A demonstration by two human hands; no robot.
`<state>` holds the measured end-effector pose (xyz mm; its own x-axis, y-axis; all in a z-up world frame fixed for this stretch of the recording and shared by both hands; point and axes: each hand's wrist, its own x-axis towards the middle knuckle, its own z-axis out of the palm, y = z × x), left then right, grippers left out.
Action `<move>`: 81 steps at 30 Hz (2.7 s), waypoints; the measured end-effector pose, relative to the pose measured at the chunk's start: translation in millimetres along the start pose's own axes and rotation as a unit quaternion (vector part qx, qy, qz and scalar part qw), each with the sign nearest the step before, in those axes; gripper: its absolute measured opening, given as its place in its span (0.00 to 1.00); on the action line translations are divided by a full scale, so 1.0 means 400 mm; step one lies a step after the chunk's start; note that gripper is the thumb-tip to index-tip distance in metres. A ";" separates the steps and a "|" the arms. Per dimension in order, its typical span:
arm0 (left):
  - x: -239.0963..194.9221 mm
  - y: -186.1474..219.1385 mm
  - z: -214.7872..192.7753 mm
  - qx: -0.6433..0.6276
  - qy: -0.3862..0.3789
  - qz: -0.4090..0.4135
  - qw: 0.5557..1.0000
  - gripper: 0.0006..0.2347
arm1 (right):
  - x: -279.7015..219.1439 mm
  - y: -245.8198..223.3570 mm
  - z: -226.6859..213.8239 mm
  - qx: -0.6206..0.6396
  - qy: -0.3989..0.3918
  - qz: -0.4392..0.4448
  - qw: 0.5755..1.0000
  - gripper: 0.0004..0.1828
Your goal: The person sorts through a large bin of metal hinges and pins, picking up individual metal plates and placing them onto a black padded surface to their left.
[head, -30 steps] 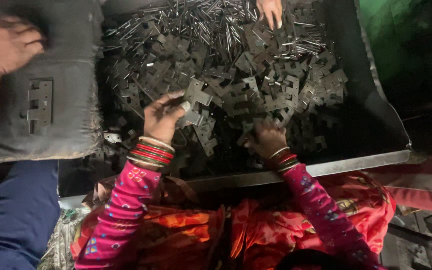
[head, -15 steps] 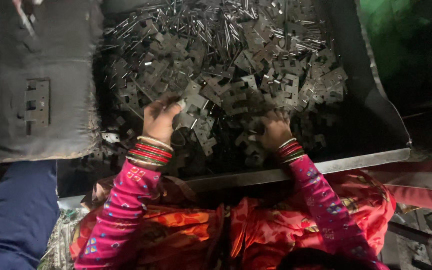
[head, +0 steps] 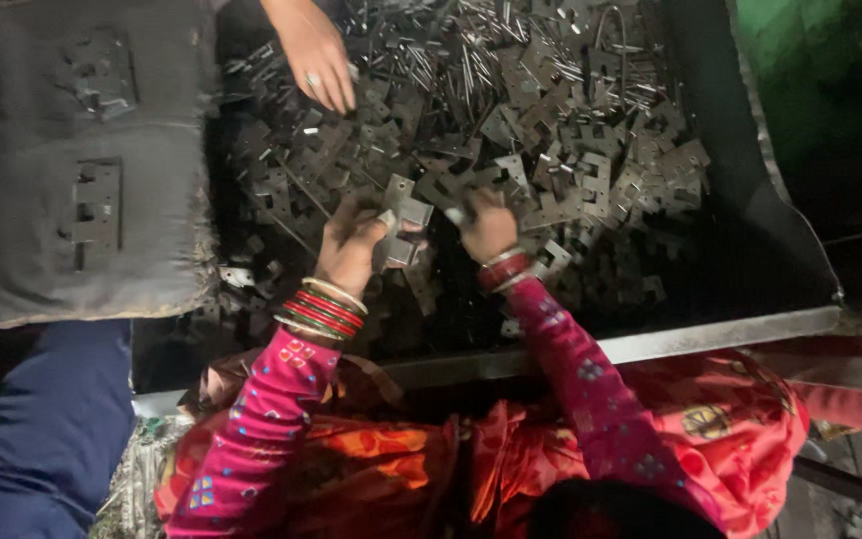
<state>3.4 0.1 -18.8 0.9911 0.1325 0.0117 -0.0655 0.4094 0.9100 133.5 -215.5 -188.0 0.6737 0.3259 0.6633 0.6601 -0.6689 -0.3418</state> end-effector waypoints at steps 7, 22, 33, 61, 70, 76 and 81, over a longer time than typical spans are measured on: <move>-0.002 -0.027 0.016 -0.010 0.014 0.020 1.000 0.15 | 0.000 0.132 -0.201 0.559 0.119 0.478 0.667 0.06; -0.038 -0.010 0.032 0.648 0.058 0.118 0.751 0.17 | -0.002 -0.175 -0.213 0.629 -0.164 0.402 0.645 0.26; -0.022 0.244 -0.786 0.795 0.444 -0.074 0.407 0.10 | -0.024 0.032 -0.173 -0.069 -0.283 0.014 0.956 0.41; 0.011 -0.231 0.003 0.709 -0.056 0.041 0.702 0.14 | -0.014 -0.101 -0.349 0.587 -0.092 0.367 0.716 0.24; 0.027 0.028 0.006 0.116 -0.018 0.067 0.991 0.09 | -0.073 -0.186 -0.132 -0.144 -0.273 0.145 0.940 0.18; 0.040 0.085 -0.010 0.091 0.037 0.183 0.978 0.15 | -0.094 -0.028 -0.223 0.345 -0.083 0.309 0.883 0.19; 0.038 0.088 0.005 0.004 0.067 0.119 0.991 0.21 | -0.064 -0.029 -0.365 0.718 0.059 0.442 0.535 0.18</move>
<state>16.5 14.8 14.4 0.9231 0.3440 0.1718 -0.2945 0.3451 0.8912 59.9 -313.5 -103.7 0.9636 0.2047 -0.1722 -0.2671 0.7028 -0.6594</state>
